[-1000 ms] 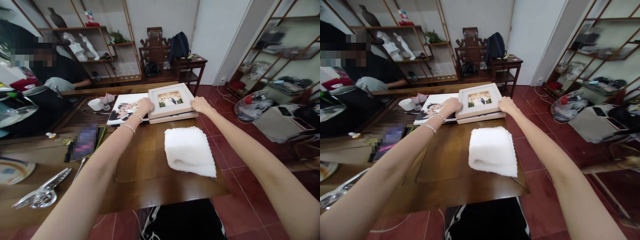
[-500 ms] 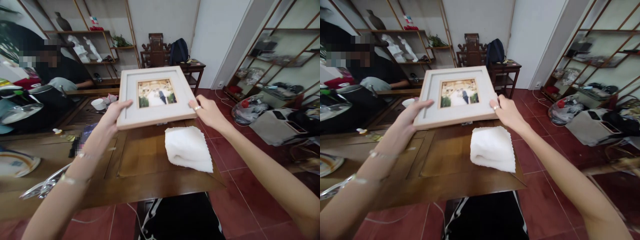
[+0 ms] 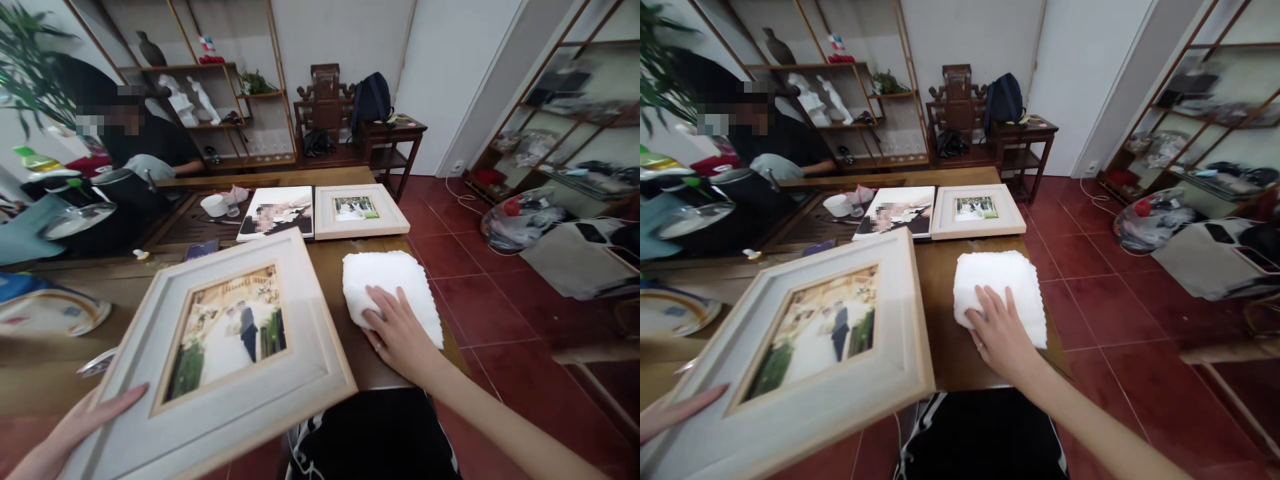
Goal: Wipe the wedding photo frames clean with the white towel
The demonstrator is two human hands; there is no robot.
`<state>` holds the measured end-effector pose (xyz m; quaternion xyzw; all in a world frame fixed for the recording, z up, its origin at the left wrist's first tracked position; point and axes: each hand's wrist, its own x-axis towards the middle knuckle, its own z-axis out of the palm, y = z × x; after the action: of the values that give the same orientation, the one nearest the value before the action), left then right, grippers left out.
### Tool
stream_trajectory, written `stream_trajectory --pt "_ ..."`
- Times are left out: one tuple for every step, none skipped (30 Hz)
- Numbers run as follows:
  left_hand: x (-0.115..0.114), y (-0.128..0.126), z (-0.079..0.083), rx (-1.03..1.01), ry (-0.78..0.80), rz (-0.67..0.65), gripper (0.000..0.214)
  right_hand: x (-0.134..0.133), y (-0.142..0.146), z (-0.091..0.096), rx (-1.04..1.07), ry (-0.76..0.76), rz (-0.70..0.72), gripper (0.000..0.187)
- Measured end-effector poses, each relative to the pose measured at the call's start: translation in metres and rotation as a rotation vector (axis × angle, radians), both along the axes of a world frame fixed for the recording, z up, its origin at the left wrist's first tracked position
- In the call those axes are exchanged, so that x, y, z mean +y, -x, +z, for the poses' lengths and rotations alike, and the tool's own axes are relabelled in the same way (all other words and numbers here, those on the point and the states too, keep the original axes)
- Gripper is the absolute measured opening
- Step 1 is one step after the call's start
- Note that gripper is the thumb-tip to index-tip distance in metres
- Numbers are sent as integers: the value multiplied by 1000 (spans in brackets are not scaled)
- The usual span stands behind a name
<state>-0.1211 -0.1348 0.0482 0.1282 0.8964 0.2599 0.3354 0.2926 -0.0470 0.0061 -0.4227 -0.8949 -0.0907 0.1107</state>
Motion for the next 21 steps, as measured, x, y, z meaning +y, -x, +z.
stream_trajectory --pt "-2 -7 -3 -80 -113 36 14 6 1 -3 -20 -9 -10 31" --pt "-5 -16 -5 -138 -180 59 14 12 0 -4 -23 -22 -20 40" --pt "-6 -26 -7 -181 -189 62 15 18 -4 -3 -3 -42 -30 47" --pt "-8 -36 -8 -225 -178 62 18 23 -9 -2 37 -73 -39 50" --pt "-8 -46 -8 -232 -240 53 22 27 -16 1 94 -115 -50 49" --pt "-7 -55 -8 -248 -292 35 25 30 -25 5 156 -168 -66 45" --pt "-6 -62 -8 -276 -316 12 28 31 -34 9 217 -231 -91 39" --pt "-4 -69 -8 -308 -328 -16 28 31 -42 14 269 -300 -124 32" --pt "-1 -74 -8 -342 -328 -54 27 30 -50 18 312 -370 -165 25" --pt "3 -78 -8 -378 -337 -91 29 28 -56 22 346 -432 -202 20" --pt "7 -82 -9 -418 -347 -125 32 26 -61 25 371 -475 -231 17" --pt "11 -86 -10 -463 -353 -150 35 23 -64 28 390 -490 -244 18" --pt "15 -89 -12 -511 -361 -173 39 20 -65 30 402 -480 -241 21" --pt "20 -93 -14 -560 -364 -202 43 19 -64 31 406 -447 -222 24" --pt "25 -97 -17 -603 -359 -246 47 18 -63 32 406 -400 -190 27" --pt "29 -101 -19 -631 -370 -277 53 17 -60 32 406 -345 -148 28" --pt "34 -105 -21 -657 -385 -308 58 18 -57 32 409 -291 -98 30" --pt "39 -108 -22 -671 -395 -331 62 20 -53 32 413 -241 -42 31" --pt "44 -112 -24 -675 -399 -348 64 22 -49 31 416 -190 14 33" --pt "49 -115 -25 -676 -401 -362 64 24 -45 30 417 -141 62 35" --pt "53 -117 -26 -674 -402 -373 63 26 -42 28 416 -99 97 37"
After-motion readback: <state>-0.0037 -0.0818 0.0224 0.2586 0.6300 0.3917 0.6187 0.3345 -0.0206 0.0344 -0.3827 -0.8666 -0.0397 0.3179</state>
